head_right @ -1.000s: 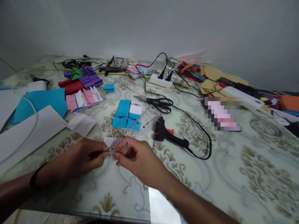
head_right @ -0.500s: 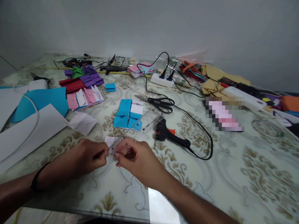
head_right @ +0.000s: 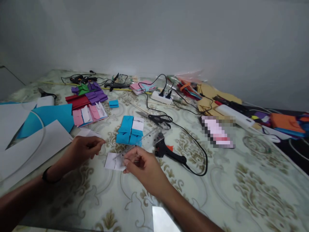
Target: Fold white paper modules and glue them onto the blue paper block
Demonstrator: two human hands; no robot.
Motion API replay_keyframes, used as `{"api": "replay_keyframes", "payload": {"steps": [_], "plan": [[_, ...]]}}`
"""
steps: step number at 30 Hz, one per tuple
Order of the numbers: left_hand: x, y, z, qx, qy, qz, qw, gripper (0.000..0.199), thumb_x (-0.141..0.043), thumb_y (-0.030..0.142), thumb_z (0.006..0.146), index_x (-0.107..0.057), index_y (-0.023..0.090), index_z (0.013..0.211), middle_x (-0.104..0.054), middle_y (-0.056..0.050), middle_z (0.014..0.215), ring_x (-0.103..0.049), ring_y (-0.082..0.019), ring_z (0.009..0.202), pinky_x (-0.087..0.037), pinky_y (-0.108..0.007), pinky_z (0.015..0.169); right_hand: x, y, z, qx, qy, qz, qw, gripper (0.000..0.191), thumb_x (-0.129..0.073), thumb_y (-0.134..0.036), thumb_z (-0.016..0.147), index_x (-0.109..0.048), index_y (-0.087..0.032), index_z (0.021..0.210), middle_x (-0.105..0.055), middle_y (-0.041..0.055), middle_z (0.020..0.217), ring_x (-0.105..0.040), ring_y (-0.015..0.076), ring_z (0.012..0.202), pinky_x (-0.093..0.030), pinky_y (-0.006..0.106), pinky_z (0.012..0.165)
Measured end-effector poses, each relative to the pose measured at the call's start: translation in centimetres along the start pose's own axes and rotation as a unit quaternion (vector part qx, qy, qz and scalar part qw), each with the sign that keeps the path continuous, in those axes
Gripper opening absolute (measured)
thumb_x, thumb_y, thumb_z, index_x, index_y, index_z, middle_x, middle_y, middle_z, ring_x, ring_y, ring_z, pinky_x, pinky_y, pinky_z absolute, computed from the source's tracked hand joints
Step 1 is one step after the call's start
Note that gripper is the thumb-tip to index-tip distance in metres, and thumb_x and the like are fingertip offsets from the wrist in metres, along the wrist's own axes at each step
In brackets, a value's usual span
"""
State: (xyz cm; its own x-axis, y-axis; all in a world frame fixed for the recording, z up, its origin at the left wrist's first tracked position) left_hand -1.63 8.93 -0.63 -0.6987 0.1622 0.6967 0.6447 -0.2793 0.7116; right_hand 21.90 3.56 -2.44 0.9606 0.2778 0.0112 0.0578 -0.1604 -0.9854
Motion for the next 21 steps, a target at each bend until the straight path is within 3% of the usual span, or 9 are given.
{"api": "replay_keyframes", "payload": {"steps": [4,7,9,10,12,14,17,21], "plan": [[0.0,-0.5,0.7,-0.004,0.01,0.025,1.0,0.035,-0.063,0.034,0.094,-0.071,0.015,0.066,-0.057,0.004,0.046,-0.049,-0.009,0.045,-0.032,-0.02,0.048,0.6,-0.6,0.2,0.014,-0.004,0.042,0.999,0.034,-0.078,-0.051,0.089,-0.066,-0.019,0.092,-0.07,-0.0012,0.075,-0.07,0.0153,0.069,-0.054,0.03,0.07],[0.2,0.3,0.6,-0.005,0.001,0.027,1.0,0.048,-0.055,0.037,0.1,-0.065,0.015,0.059,-0.057,0.002,0.047,-0.05,-0.01,0.046,-0.033,-0.022,0.049,0.7,-0.8,0.2,0.021,-0.011,0.059,0.998,0.034,-0.078,-0.052,0.09,-0.067,-0.02,0.093,-0.069,-0.0022,0.074,-0.069,0.0148,0.067,-0.054,0.03,0.071],[0.0,1.4,0.0,-0.017,-0.032,0.014,0.999,0.046,-0.049,0.034,0.103,-0.068,0.015,0.065,-0.062,0.001,0.052,-0.054,-0.011,0.05,-0.037,-0.022,0.052,0.5,-0.6,0.2,0.021,-0.019,0.062,0.998,0.033,-0.078,-0.051,0.09,-0.066,-0.02,0.093,-0.068,-0.0026,0.073,-0.069,0.0147,0.067,-0.054,0.03,0.071],[-0.5,2.1,-0.5,-0.043,-0.091,-0.01,0.995,0.041,-0.047,0.032,0.104,-0.073,0.014,0.076,-0.066,0.0,0.059,-0.058,-0.012,0.054,-0.039,-0.022,0.054,0.3,-0.5,0.2,0.019,-0.027,0.062,0.998,0.033,-0.077,-0.051,0.091,-0.066,-0.02,0.094,-0.069,-0.0024,0.074,-0.069,0.015,0.067,-0.054,0.031,0.071],[-1.2,3.3,-1.4,-0.068,-0.153,-0.035,0.985,0.031,-0.052,0.032,0.102,-0.076,0.016,0.09,-0.074,-0.001,0.073,-0.063,-0.013,0.065,-0.044,-0.021,0.062,-0.1,-0.1,0.2,0.014,-0.05,0.057,0.997,0.033,-0.076,-0.051,0.091,-0.066,-0.02,0.097,-0.07,-0.0018,0.076,-0.07,0.0158,0.069,-0.054,0.031,0.072],[-2.1,3.8,-2.3,-0.085,-0.189,-0.02,0.978,0.024,-0.056,0.028,0.101,-0.075,0.016,0.092,-0.073,0.0,0.075,-0.059,-0.011,0.061,-0.041,-0.021,0.06,-0.6,0.2,0.2,0.014,-0.072,0.05,0.996,0.033,-0.076,-0.051,0.092,-0.066,-0.02,0.099,-0.072,-0.0009,0.077,-0.071,0.0163,0.07,-0.054,0.032,0.073],[-2.9,4.0,-3.1,-0.138,-0.169,0.005,0.976,0.029,-0.055,0.022,0.101,-0.068,0.016,0.076,-0.067,0.001,0.065,-0.056,-0.011,0.057,-0.036,-0.023,0.058,-1.1,0.3,0.3,0.018,-0.079,0.038,0.996,0.033,-0.075,-0.051,0.093,-0.066,-0.02,0.098,-0.073,0.0008,0.081,-0.071,0.0165,0.072,-0.054,0.033,0.076],[-3.5,3.2,-3.5,-0.166,-0.13,0.022,0.977,0.027,-0.055,0.02,0.102,-0.067,0.018,0.078,-0.069,0.001,0.066,-0.061,-0.013,0.059,-0.037,-0.026,0.06,-1.6,0.2,0.5,0.012,-0.088,0.036,0.995,0.035,-0.074,-0.054,0.092,-0.066,-0.02,0.096,-0.069,0.0005,0.084,-0.069,0.0167,0.073,-0.055,0.033,0.075]]}}
Point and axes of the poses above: each hand's wrist, its own z-axis towards the middle knuckle, its own x-axis out of the back of the hand, y = z × x, the point moved 4 cm from there along z, towards the middle knuckle
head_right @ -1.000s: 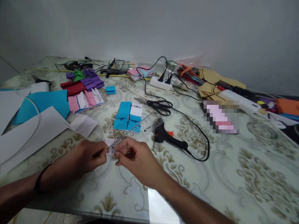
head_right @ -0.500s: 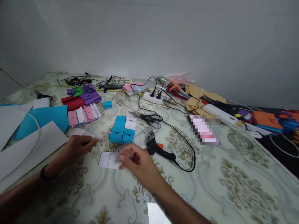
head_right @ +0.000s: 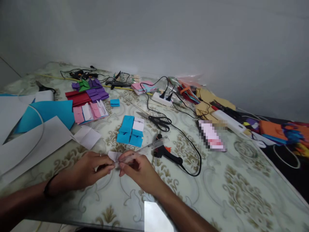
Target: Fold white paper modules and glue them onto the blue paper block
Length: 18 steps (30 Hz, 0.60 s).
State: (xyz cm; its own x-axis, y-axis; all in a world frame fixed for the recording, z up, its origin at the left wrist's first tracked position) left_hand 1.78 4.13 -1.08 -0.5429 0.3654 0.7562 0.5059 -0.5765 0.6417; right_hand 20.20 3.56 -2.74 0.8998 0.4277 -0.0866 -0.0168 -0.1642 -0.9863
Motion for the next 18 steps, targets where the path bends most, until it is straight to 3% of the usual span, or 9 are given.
{"api": "replay_keyframes", "payload": {"steps": [4,11,18], "plan": [[-0.5,-0.2,-0.3,-0.038,-0.001,0.053,0.998,0.021,-0.055,0.017,0.098,-0.066,0.019,0.08,-0.073,-0.001,0.073,-0.066,-0.015,0.064,-0.039,-0.028,0.064,-0.8,0.3,0.3,0.004,-0.025,-0.011,1.0,0.031,-0.073,-0.05,0.093,-0.064,-0.021,0.09,-0.065,0.0001,0.079,-0.066,0.017,0.071,-0.053,0.032,0.072],[-0.7,1.5,-0.2,-0.042,-0.038,0.129,0.99,0.02,-0.05,0.018,0.1,-0.062,0.018,0.085,-0.072,-0.002,0.074,-0.067,-0.019,0.065,-0.037,-0.031,0.061,-1.5,0.2,0.3,0.032,0.008,-0.028,0.999,0.022,-0.073,-0.027,0.087,-0.055,-0.022,0.075,-0.055,-0.0026,0.074,-0.052,0.0138,0.066,-0.043,0.026,0.061],[-0.1,2.8,-0.2,-0.029,-0.004,0.151,0.988,0.027,-0.042,0.018,0.103,-0.055,0.019,0.079,-0.066,0.0,0.066,-0.06,-0.016,0.056,-0.028,-0.033,0.058,-2.0,-0.8,0.2,0.038,0.017,0.035,0.999,0.015,-0.065,-0.021,0.082,-0.051,-0.024,0.078,-0.049,-0.0071,0.065,-0.047,0.0118,0.057,-0.038,0.026,0.058]]}}
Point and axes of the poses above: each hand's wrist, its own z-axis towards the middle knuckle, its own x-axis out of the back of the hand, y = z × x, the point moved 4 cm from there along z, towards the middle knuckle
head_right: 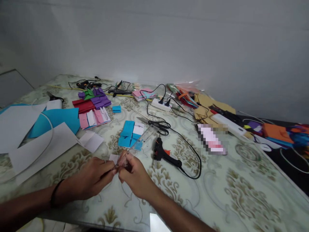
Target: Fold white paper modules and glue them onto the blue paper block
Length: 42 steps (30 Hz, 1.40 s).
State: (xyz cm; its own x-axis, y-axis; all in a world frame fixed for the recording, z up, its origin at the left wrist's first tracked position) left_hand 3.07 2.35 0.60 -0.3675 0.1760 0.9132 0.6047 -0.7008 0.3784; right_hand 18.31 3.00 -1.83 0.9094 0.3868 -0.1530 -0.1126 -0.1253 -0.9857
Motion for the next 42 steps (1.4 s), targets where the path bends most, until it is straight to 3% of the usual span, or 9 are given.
{"api": "replay_keyframes", "payload": {"steps": [7,13,19,22,27,31,37,42], "plan": [[0.8,1.2,1.8,-0.001,0.042,-0.102,0.994,0.032,-0.042,0.015,0.104,-0.055,0.02,0.075,-0.061,0.003,0.064,-0.053,-0.012,0.055,-0.032,-0.028,0.059,0.5,-0.3,-0.6,0.011,0.012,0.073,0.997,0.014,-0.062,-0.026,0.082,-0.048,-0.025,0.081,-0.048,-0.0083,0.063,-0.044,0.011,0.053,-0.036,0.027,0.057],[0.3,1.7,1.8,-0.034,0.075,-0.085,0.993,0.031,-0.042,0.016,0.103,-0.046,0.022,0.073,-0.058,0.003,0.063,-0.048,-0.013,0.053,-0.032,-0.029,0.057,1.1,-0.8,-1.0,0.031,0.029,0.056,0.998,0.014,-0.058,-0.017,0.08,-0.049,-0.025,0.073,-0.044,-0.0052,0.067,-0.04,0.0143,0.062,-0.035,0.028,0.06],[0.8,0.9,1.5,0.006,0.023,-0.173,0.985,0.03,-0.043,0.011,0.101,-0.057,0.02,0.077,-0.058,0.002,0.065,-0.049,-0.013,0.057,-0.035,-0.029,0.06,1.1,-1.3,-1.8,0.032,-0.03,0.031,0.999,0.004,-0.055,-0.022,0.096,-0.057,-0.024,0.093,-0.056,-0.0006,0.084,-0.055,0.0168,0.076,-0.044,0.032,0.074],[0.8,0.3,1.5,0.029,0.011,-0.222,0.975,0.029,-0.046,0.014,0.103,-0.061,0.019,0.079,-0.057,0.003,0.065,-0.048,-0.013,0.058,-0.035,-0.029,0.059,1.2,-1.0,-1.9,0.01,-0.02,0.0,1.0,0.006,-0.057,-0.029,0.1,-0.059,-0.023,0.1,-0.059,0.0005,0.086,-0.057,0.0171,0.076,-0.045,0.032,0.073],[-0.2,-0.2,1.8,0.083,-0.033,-0.321,0.943,0.027,-0.049,0.018,0.104,-0.063,0.018,0.081,-0.051,0.006,0.065,-0.044,-0.01,0.057,-0.033,-0.026,0.056,1.6,0.1,-1.7,-0.023,0.009,-0.017,1.0,0.018,-0.059,-0.041,0.101,-0.06,-0.023,0.099,-0.06,-0.0011,0.078,-0.056,0.0169,0.072,-0.045,0.031,0.07],[-0.5,-0.3,2.0,0.103,-0.035,-0.366,0.924,0.031,-0.05,0.021,0.103,-0.058,0.017,0.074,-0.047,0.007,0.064,-0.041,-0.009,0.058,-0.033,-0.025,0.056,1.9,0.1,-1.4,-0.027,0.024,-0.036,0.999,0.018,-0.062,-0.038,0.1,-0.06,-0.022,0.092,-0.059,-0.0023,0.074,-0.054,0.0153,0.069,-0.043,0.029,0.066],[-0.4,-0.6,2.2,0.114,-0.042,-0.367,0.922,0.036,-0.047,0.027,0.104,-0.053,0.018,0.07,-0.043,0.007,0.062,-0.038,-0.01,0.058,-0.031,-0.024,0.055,1.9,-0.1,-1.2,-0.027,0.034,-0.075,0.996,0.016,-0.06,-0.034,0.098,-0.061,-0.021,0.087,-0.06,-0.0023,0.069,-0.055,0.0144,0.064,-0.042,0.028,0.061],[-0.2,-1.3,2.5,0.17,-0.036,-0.348,0.921,0.034,-0.048,0.03,0.102,-0.053,0.017,0.071,-0.047,0.006,0.065,-0.041,-0.01,0.061,-0.032,-0.023,0.057,1.6,-0.1,-1.2,-0.014,0.026,-0.109,0.994,0.017,-0.062,-0.034,0.097,-0.062,-0.021,0.086,-0.059,-0.0026,0.07,-0.054,0.0142,0.064,-0.043,0.028,0.062]]}}
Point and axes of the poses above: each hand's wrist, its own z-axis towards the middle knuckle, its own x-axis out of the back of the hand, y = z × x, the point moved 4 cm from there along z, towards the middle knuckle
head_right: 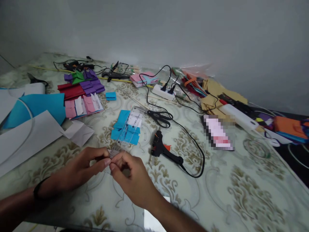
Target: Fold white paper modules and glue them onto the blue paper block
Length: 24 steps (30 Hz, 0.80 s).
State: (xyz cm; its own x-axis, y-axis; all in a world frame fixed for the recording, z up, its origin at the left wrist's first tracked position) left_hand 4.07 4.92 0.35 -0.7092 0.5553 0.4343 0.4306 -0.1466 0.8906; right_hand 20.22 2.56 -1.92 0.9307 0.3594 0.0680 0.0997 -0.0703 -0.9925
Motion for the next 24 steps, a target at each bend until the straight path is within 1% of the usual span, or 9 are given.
{"api": "replay_keyframes", "payload": {"steps": [2,5,7,9,13,16,21,24], "plan": [[0.1,0.0,0.0,-0.008,0.009,-0.01,1.0,0.031,-0.05,0.031,0.101,-0.057,0.017,0.074,-0.05,0.006,0.068,-0.043,-0.01,0.063,-0.034,-0.023,0.059,0.1,-0.1,0.0,0.0,0.006,-0.008,1.0,0.016,-0.063,-0.033,0.096,-0.062,-0.021,0.086,-0.058,-0.003,0.07,-0.054,0.0145,0.065,-0.043,0.028,0.063],[0.2,-0.1,-0.2,-0.019,0.022,-0.018,0.999,0.03,-0.051,0.029,0.102,-0.059,0.017,0.076,-0.052,0.006,0.068,-0.044,-0.01,0.063,-0.035,-0.023,0.06,0.5,0.0,0.1,-0.005,0.028,0.008,1.0,0.017,-0.064,-0.037,0.096,-0.061,-0.022,0.089,-0.059,-0.0021,0.075,-0.057,0.015,0.067,-0.044,0.029,0.064],[0.2,-0.1,-0.3,-0.021,0.026,-0.01,0.999,0.029,-0.052,0.028,0.102,-0.058,0.017,0.075,-0.051,0.006,0.067,-0.043,-0.01,0.063,-0.035,-0.022,0.06,0.8,0.0,0.2,-0.001,0.04,0.028,0.999,0.02,-0.061,-0.041,0.099,-0.061,-0.022,0.092,-0.06,-0.0019,0.075,-0.058,0.0152,0.067,-0.045,0.029,0.065],[0.2,-0.2,-0.3,-0.024,0.026,-0.006,0.999,0.029,-0.052,0.026,0.101,-0.057,0.017,0.075,-0.051,0.006,0.067,-0.043,-0.009,0.063,-0.035,-0.022,0.061,1.1,0.0,0.3,0.008,0.042,0.042,0.998,0.025,-0.056,-0.044,0.102,-0.061,-0.021,0.093,-0.06,-0.0024,0.071,-0.057,0.0152,0.065,-0.044,0.029,0.066],[0.1,-0.2,-0.3,-0.031,0.011,-0.018,0.999,0.025,-0.053,0.026,0.101,-0.062,0.017,0.08,-0.055,0.005,0.071,-0.047,-0.01,0.066,-0.037,-0.022,0.063,1.1,0.1,0.3,0.011,0.029,0.029,0.999,0.029,-0.059,-0.045,0.102,-0.063,-0.02,0.087,-0.061,-0.0019,0.067,-0.056,0.0151,0.064,-0.042,0.029,0.064],[0.0,0.0,-0.2,-0.03,0.0,-0.027,0.999,0.026,-0.054,0.027,0.101,-0.062,0.017,0.079,-0.055,0.005,0.07,-0.047,-0.01,0.065,-0.036,-0.023,0.061,1.1,0.0,0.2,0.011,0.02,0.025,0.999,0.028,-0.061,-0.044,0.101,-0.064,-0.02,0.087,-0.062,-0.0017,0.068,-0.056,0.015,0.065,-0.043,0.028,0.064],[0.3,0.1,-0.2,-0.017,-0.012,-0.054,0.998,0.026,-0.055,0.03,0.1,-0.061,0.017,0.078,-0.055,0.004,0.071,-0.048,-0.012,0.067,-0.038,-0.024,0.064,1.4,0.0,0.3,0.027,0.032,0.052,0.998,0.031,-0.058,-0.047,0.104,-0.063,-0.021,0.088,-0.063,-0.0018,0.071,-0.057,0.0145,0.064,-0.044,0.029,0.065],[0.3,-0.1,-0.2,-0.011,-0.02,-0.107,0.994,0.026,-0.058,0.034,0.1,-0.061,0.017,0.08,-0.053,0.004,0.071,-0.047,-0.011,0.066,-0.039,-0.024,0.062,1.5,0.1,0.3,0.024,0.038,0.048,0.998,0.032,-0.06,-0.048,0.103,-0.063,-0.021,0.086,-0.063,-0.0019,0.071,-0.057,0.0142,0.063,-0.044,0.028,0.064]]}}
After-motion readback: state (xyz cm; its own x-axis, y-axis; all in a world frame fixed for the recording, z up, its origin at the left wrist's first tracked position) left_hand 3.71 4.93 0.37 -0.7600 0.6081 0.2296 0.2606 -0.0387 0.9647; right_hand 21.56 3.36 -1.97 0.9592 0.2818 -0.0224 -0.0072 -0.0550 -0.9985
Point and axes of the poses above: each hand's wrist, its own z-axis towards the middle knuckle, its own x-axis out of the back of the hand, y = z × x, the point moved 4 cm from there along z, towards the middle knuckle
